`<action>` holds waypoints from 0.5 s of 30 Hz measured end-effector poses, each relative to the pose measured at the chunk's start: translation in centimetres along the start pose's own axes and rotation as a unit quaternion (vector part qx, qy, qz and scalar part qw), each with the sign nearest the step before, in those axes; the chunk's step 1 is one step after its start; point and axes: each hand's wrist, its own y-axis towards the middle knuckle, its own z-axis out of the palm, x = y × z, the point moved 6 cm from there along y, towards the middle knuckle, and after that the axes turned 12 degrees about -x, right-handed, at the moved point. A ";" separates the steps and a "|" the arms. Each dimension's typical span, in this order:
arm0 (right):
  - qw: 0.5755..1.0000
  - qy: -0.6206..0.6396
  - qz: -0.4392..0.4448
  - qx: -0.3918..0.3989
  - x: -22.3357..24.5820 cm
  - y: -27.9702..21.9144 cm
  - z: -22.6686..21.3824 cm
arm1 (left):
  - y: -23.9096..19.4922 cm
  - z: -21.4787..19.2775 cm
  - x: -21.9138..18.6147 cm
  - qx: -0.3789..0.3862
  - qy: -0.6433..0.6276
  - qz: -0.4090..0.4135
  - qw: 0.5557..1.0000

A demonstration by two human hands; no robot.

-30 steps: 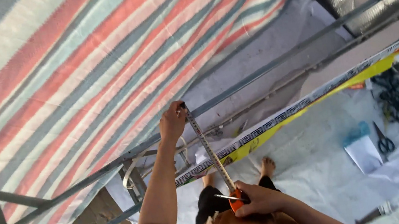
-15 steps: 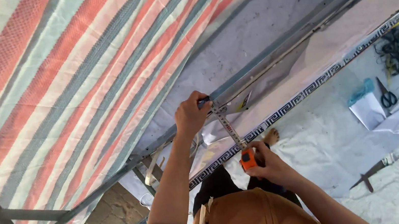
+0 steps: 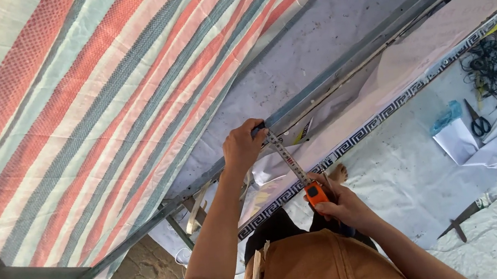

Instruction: The person uses a screwdriver to work on a metal frame under a striped tarp. They then use a tape measure to measure the length of the frame and a yellow banner attached to it. Finally, they use a marker to mark a point on the frame.

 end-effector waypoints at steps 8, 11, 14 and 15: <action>1.000 -0.014 -0.019 -0.010 -1.5 0.6 -0.4 | -0.2 0.3 0.1 0.020 -0.001 0.023 1.000; 0.998 -0.048 -0.018 -0.020 -0.9 0.5 -0.2 | -0.5 -0.1 -0.3 0.012 0.015 0.035 0.999; 0.994 -0.094 -0.034 -0.035 0.0 0.1 0.1 | -0.8 -0.3 -0.4 0.007 0.009 0.037 0.999; 0.997 -0.076 -0.014 -0.030 0.3 -0.1 0.2 | -0.9 -0.1 -0.2 0.004 0.018 0.047 0.999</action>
